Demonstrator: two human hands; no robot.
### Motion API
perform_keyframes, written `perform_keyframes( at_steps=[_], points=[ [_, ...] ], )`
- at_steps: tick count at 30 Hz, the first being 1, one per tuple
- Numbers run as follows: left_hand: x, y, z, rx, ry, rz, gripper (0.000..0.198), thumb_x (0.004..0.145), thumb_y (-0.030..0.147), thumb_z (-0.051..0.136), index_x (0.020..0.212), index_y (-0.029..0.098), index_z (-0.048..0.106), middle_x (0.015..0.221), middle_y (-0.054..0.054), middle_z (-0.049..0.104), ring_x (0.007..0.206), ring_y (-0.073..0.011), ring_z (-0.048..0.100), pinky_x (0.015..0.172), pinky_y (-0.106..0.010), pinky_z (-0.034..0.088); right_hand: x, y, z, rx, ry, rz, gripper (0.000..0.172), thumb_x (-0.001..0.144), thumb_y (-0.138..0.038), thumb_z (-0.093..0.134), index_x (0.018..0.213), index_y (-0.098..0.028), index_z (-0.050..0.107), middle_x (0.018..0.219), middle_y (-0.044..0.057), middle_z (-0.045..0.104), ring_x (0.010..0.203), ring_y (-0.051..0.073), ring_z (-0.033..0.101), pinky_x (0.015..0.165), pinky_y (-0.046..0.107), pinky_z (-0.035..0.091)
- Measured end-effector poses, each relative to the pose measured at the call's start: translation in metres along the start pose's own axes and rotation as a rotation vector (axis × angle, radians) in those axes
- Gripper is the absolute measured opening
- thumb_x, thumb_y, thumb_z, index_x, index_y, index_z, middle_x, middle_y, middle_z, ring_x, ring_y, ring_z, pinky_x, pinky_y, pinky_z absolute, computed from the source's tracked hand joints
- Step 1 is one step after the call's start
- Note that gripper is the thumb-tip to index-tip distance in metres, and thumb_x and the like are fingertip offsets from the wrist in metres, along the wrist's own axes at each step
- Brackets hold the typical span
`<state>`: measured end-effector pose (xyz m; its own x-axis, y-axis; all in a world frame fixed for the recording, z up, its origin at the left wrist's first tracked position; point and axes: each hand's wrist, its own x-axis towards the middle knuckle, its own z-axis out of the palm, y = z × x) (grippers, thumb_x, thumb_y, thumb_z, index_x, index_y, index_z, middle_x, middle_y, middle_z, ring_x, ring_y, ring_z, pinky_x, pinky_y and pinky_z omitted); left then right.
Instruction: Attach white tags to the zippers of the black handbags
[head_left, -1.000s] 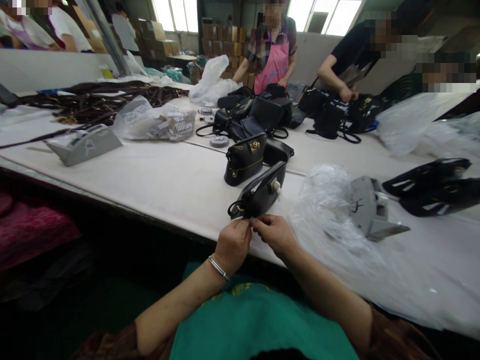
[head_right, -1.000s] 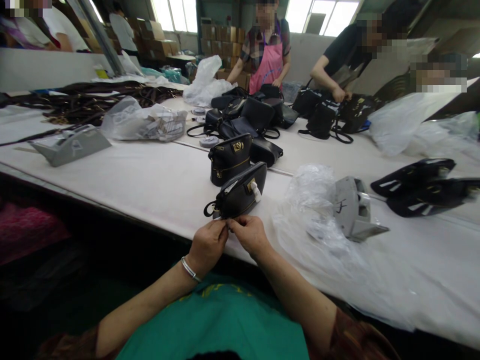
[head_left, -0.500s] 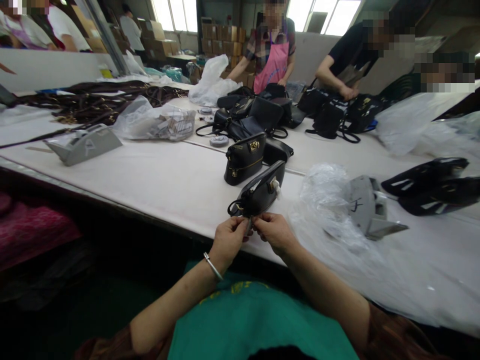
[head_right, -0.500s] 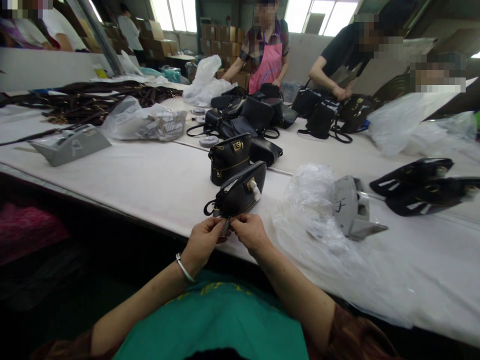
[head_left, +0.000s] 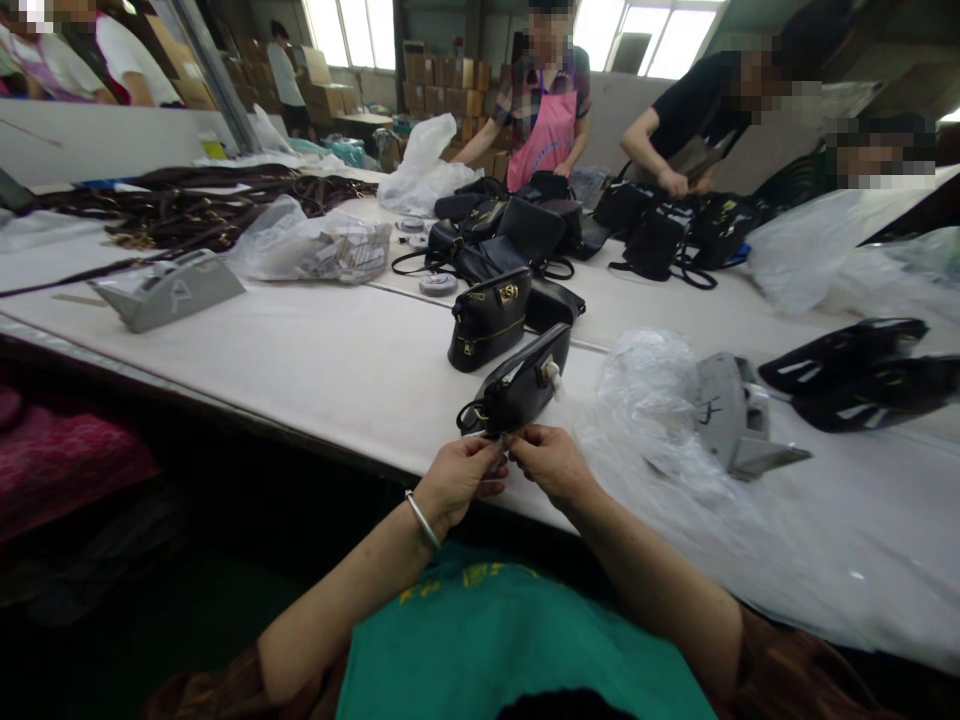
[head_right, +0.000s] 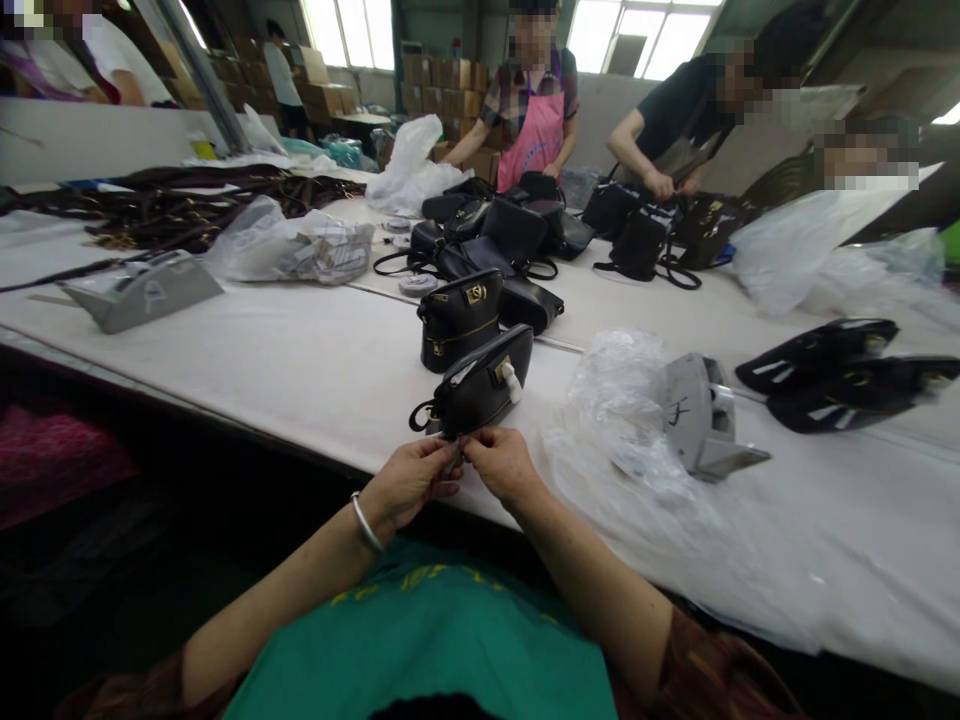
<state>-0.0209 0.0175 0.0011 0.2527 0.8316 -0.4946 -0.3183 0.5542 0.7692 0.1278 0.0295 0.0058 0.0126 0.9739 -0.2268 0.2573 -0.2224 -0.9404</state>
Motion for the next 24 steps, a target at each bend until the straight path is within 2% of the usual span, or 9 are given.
perform_keyframes(
  at_steps=[7,16,24],
  points=[
    [0.0010,-0.0043,0.0033,0.089,0.047,0.063,0.047,0.065,0.054,0.082,0.083,0.013,0.068,0.082,-0.008,0.069,0.070,-0.0147,0.067,0.056,-0.022,0.052,-0.0005,0.0023,-0.0052,0.017,-0.064,-0.029,0.027,0.074,-0.039,0.062,0.067,-0.015,0.072,0.061,0.003,0.067,0.049,0.011,0.051,0.047,0.023,0.038],
    [0.0034,-0.0073,0.0018,0.072,0.065,0.108,0.046,0.062,0.052,0.084,0.080,0.012,0.072,0.077,-0.006,0.067,0.064,-0.0127,0.065,0.057,-0.024,0.052,-0.0015,0.0019,-0.0054,0.005,-0.060,-0.024,0.022,0.072,-0.036,0.064,0.070,-0.016,0.073,0.063,0.003,0.070,0.054,0.014,0.057,0.051,0.024,0.042],
    [0.0032,-0.0078,0.0001,0.066,0.038,0.105,0.043,0.065,0.050,0.082,0.081,0.011,0.073,0.079,-0.007,0.067,0.065,-0.0123,0.064,0.058,-0.023,0.052,-0.0002,-0.0007,-0.0040,-0.055,-0.021,-0.088,0.020,0.073,-0.032,0.061,0.068,-0.017,0.072,0.067,0.003,0.072,0.065,0.016,0.063,0.066,0.027,0.048]
  ],
)
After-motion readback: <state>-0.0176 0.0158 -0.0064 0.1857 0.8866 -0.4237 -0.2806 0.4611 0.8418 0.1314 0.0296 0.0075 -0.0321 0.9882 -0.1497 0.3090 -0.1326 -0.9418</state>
